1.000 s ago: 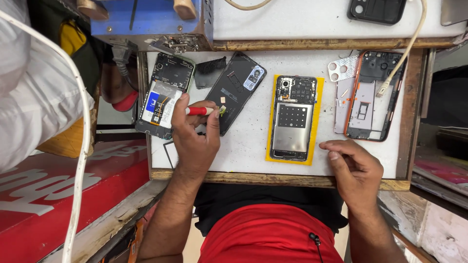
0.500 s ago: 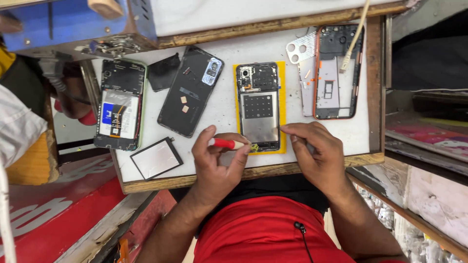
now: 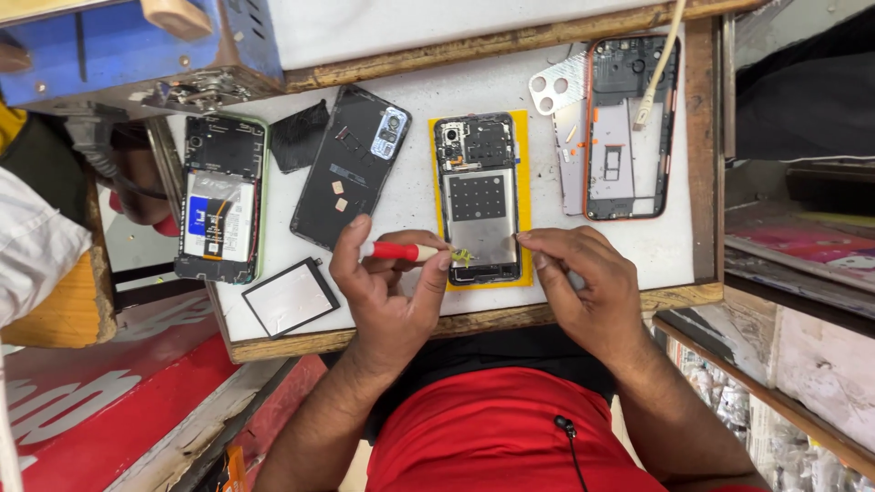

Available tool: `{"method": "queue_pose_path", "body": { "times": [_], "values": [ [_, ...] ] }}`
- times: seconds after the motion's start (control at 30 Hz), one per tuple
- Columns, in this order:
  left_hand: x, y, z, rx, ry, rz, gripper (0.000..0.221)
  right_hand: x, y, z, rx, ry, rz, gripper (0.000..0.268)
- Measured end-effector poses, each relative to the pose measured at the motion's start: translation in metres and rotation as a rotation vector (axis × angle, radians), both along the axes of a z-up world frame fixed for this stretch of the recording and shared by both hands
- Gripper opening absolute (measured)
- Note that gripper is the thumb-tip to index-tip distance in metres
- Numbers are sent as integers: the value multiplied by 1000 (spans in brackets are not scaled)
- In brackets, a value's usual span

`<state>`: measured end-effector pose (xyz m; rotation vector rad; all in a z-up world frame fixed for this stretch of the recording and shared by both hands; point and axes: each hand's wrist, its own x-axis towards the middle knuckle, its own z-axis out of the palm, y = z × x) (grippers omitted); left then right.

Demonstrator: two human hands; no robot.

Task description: The person uses a red-handled tool to scrape and clean the internal components of a disassembled smartphone. They then pick up a different smartphone, turn it over, and inspect the screen.

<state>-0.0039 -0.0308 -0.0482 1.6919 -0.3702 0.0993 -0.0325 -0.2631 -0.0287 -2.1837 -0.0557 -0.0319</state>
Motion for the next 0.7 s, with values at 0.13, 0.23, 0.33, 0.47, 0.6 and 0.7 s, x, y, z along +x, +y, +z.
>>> {"method": "queue_pose_path", "body": {
  "times": [0.13, 0.23, 0.33, 0.47, 0.6, 0.7],
  "values": [
    [2, -6, 3, -22, -46, -34, 79, -1, 5, 2, -32, -48, 45, 27],
    [-4, -20, 2, -60, -42, -56, 79, 1, 6, -1, -82, -149, 110, 31],
    [-8, -26, 0, -61, -43, -68, 80, -1, 3, -3, -73, -146, 113, 30],
    [-11, -29, -2, -65, -37, -94, 81, -4, 3, -7, -63, -161, 92, 24],
    [-11, -30, -1, -52, -68, -85, 81, -5, 4, -9, -43, -169, 75, 19],
    [-8, -30, 3, -16, -136, -93, 80, -7, 4, -11, -43, -171, 69, 17]
  ]
}}
